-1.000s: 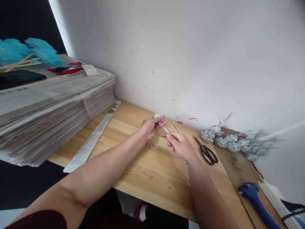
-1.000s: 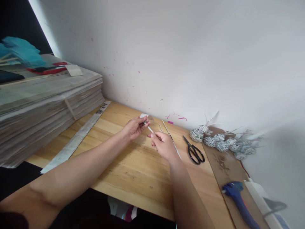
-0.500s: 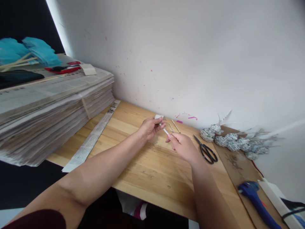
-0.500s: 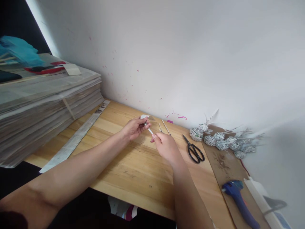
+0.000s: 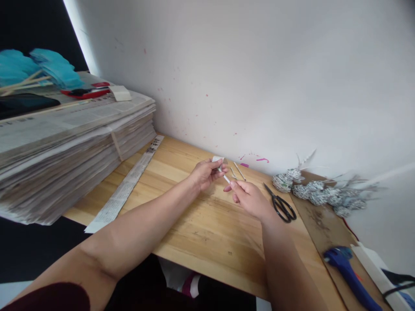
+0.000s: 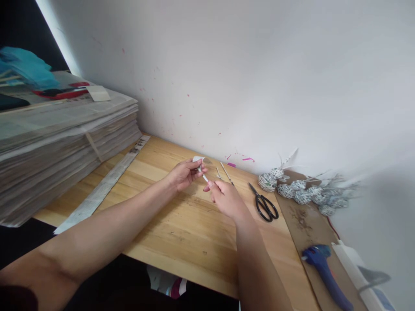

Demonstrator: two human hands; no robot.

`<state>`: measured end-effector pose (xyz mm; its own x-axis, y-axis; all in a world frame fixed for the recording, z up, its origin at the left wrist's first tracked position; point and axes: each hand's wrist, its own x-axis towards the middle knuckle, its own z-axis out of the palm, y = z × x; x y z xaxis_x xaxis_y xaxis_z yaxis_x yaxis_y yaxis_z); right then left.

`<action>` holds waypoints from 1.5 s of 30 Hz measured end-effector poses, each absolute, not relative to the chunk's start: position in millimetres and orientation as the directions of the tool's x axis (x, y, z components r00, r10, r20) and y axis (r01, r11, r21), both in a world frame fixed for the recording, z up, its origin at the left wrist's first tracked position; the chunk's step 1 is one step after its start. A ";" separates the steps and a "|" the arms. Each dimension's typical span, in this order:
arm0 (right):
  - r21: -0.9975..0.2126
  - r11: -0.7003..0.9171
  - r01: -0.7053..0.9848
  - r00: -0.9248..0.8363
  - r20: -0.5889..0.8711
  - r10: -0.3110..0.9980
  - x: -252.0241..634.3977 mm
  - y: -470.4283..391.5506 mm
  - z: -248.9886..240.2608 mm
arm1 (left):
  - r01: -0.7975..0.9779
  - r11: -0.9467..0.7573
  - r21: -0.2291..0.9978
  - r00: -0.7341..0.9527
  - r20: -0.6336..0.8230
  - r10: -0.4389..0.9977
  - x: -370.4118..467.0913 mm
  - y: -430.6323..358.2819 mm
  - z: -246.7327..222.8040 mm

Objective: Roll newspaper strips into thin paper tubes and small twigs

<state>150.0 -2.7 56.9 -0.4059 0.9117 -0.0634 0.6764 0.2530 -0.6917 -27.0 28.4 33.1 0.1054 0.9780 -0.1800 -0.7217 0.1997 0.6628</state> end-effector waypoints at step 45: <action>-0.677 0.231 0.699 -0.199 0.126 0.972 147.5 -0.2 55.0 | -0.224 0.093 0.970 -0.030 -0.102 0.994 -28.6 27.5 36.8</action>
